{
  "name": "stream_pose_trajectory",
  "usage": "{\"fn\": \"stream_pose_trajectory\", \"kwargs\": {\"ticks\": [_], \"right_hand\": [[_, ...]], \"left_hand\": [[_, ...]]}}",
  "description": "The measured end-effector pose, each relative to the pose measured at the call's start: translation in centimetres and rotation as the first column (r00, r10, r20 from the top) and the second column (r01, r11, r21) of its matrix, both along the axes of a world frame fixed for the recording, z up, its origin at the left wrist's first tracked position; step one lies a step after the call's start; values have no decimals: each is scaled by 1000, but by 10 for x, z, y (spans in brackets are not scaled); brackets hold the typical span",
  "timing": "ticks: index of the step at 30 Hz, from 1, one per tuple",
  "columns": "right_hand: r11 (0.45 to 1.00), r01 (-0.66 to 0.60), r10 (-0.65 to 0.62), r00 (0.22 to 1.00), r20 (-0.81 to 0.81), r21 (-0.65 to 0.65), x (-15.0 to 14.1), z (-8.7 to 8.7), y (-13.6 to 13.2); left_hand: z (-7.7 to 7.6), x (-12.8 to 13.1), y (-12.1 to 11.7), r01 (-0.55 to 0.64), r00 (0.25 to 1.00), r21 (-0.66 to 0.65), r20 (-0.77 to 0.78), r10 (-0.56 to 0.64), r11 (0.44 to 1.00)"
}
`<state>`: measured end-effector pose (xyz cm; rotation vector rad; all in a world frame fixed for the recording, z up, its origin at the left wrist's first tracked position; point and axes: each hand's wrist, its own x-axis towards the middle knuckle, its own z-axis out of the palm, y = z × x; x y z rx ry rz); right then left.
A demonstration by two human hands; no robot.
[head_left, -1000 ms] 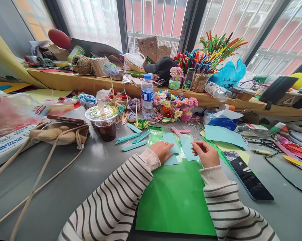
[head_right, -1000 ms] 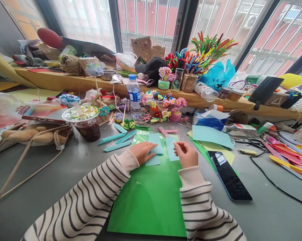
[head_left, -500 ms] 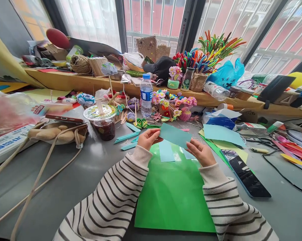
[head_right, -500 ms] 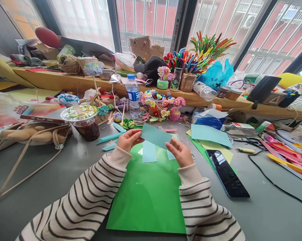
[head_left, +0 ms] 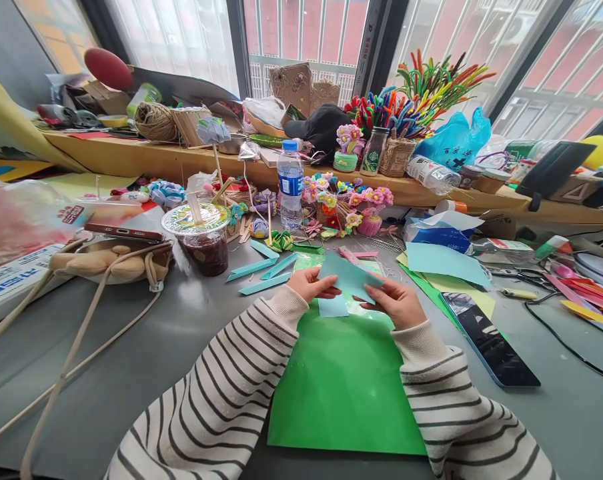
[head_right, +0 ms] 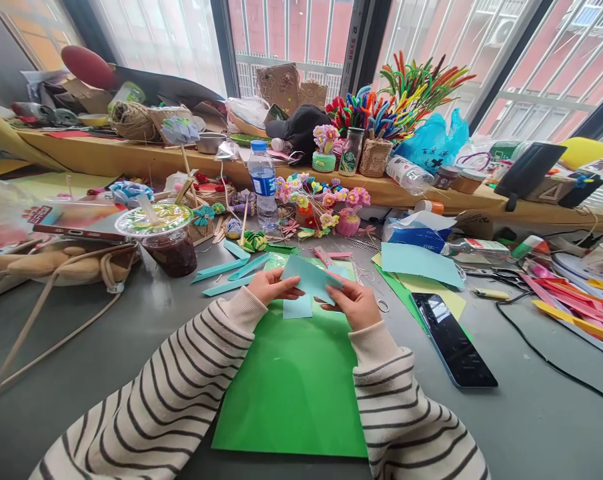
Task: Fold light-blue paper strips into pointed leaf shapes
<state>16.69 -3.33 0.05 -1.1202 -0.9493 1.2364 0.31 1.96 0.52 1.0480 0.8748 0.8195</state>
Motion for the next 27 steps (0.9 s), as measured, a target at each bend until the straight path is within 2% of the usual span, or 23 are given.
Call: {"fn": "stream_pose_trajectory", "kwargs": {"ticks": [4,8,12,19,27], "right_hand": [[994,-68,63,996,55,83,-3,0,-2],[973,-49,8,984,180,225,-3,-6,-2],[943,-65,-30,961,276,327,-3,-11,0],[918,-202,41,905,423,343,0,-12,-1],[904,-255,69,880,471,344,0,-17,1]], "left_hand": [[1,0,0,-21,1000,-85,10,21,996],[1,1,3,-52,995,-208,75,69,977],[0,1,3,1,990,-182,141,26,983],[-1,0,1,-35,988,-137,142,54,990],[0,-1,2,-100,970,-236,192,147,967]]}}
